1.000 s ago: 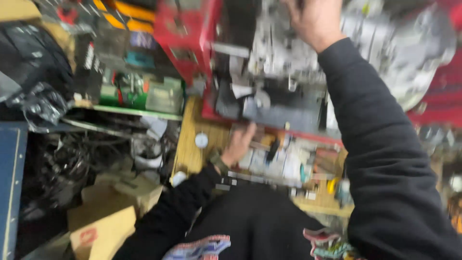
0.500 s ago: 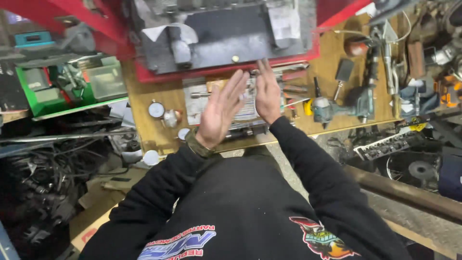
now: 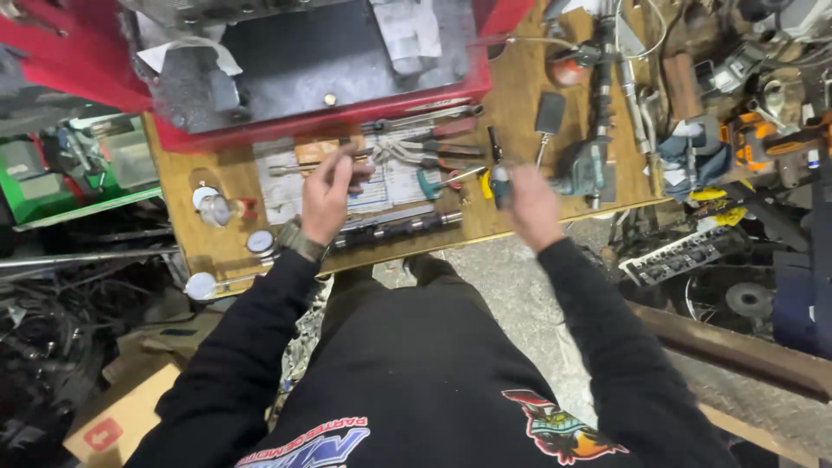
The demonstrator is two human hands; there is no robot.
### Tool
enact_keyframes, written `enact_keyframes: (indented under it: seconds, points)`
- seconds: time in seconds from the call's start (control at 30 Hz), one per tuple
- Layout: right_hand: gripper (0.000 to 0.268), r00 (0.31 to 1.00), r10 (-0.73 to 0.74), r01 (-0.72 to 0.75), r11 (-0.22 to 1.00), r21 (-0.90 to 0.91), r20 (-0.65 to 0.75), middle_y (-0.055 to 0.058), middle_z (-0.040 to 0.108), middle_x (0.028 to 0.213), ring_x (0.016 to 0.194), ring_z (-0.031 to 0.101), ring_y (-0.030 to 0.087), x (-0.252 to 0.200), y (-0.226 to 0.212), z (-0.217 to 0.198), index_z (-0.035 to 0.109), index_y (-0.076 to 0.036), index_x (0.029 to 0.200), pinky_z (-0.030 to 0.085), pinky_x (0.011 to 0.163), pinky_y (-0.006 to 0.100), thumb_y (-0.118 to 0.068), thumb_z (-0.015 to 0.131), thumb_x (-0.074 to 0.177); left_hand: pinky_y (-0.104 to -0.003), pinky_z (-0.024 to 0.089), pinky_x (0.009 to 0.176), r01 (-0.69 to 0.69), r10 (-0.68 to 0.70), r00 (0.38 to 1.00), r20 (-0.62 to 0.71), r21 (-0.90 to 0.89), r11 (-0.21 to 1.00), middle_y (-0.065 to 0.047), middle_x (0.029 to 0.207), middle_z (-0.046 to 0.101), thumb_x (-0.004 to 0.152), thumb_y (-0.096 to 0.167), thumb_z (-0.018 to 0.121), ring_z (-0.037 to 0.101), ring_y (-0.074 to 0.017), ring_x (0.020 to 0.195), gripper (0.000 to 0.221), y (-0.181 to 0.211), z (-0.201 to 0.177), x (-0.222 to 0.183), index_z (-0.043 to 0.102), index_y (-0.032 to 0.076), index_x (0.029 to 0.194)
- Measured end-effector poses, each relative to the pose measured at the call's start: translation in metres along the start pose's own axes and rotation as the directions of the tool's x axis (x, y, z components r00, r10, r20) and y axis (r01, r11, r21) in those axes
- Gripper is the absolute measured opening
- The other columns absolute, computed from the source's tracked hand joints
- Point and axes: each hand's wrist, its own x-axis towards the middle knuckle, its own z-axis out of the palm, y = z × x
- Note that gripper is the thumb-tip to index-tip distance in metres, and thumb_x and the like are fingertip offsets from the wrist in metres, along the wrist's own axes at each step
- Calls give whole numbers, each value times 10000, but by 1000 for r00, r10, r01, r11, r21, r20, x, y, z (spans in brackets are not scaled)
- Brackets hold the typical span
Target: The person sorts through bolts, places them into an engine block, and uses a power tool to drive them in. They then wipe the block with a cloth, handle a camshaft, and use a dial indicator to measure components on the workbench.
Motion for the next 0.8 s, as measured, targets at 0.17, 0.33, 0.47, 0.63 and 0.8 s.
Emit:
enact_keyframes:
  seconds: [0.17,0.33,0.47,0.63,0.8]
  points:
    - [903,968,-252,238,925,-297,-9,238,597,1280,1191,563,428,-17,77,4,380,-68,1550,453,1045,486,-102,697,706,-292,585,785,13,-3,999,-41,238,971,-121,1051,791,1031,312,589,745,-149,955,452,32,34,-15,607,26,1381]
    - [943,946,-228,292,909,-297,232,165,587,1113,1091,572,373,0,93,-6,328,-89,1660,466,1003,471,-100,722,804,-334,598,794,-115,76,992,102,466,877,-158,1039,788,971,316,673,783,-226,913,430,33,66,-8,665,73,1325]
    - [973,930,-311,350,911,-217,195,181,600,1078,1011,573,372,8,56,-59,398,-80,1556,450,868,480,-124,763,655,-373,595,865,-204,72,964,256,540,816,-145,1079,789,967,330,652,776,-287,962,440,27,83,5,643,113,1350]
    - [874,945,-326,325,945,-14,-17,166,609,1030,979,588,361,13,2,-121,456,-62,1537,473,865,469,-47,749,713,-466,483,1035,-445,293,892,344,563,696,-267,1357,626,876,243,666,609,-407,1214,754,60,107,26,406,30,1550]
    - [442,982,-172,87,774,627,77,63,681,988,867,608,151,27,-64,-141,638,-42,1287,534,792,320,-87,758,865,-660,241,1186,-701,601,694,396,561,441,-261,1356,613,783,208,711,536,-394,1340,763,87,102,41,419,45,1469]
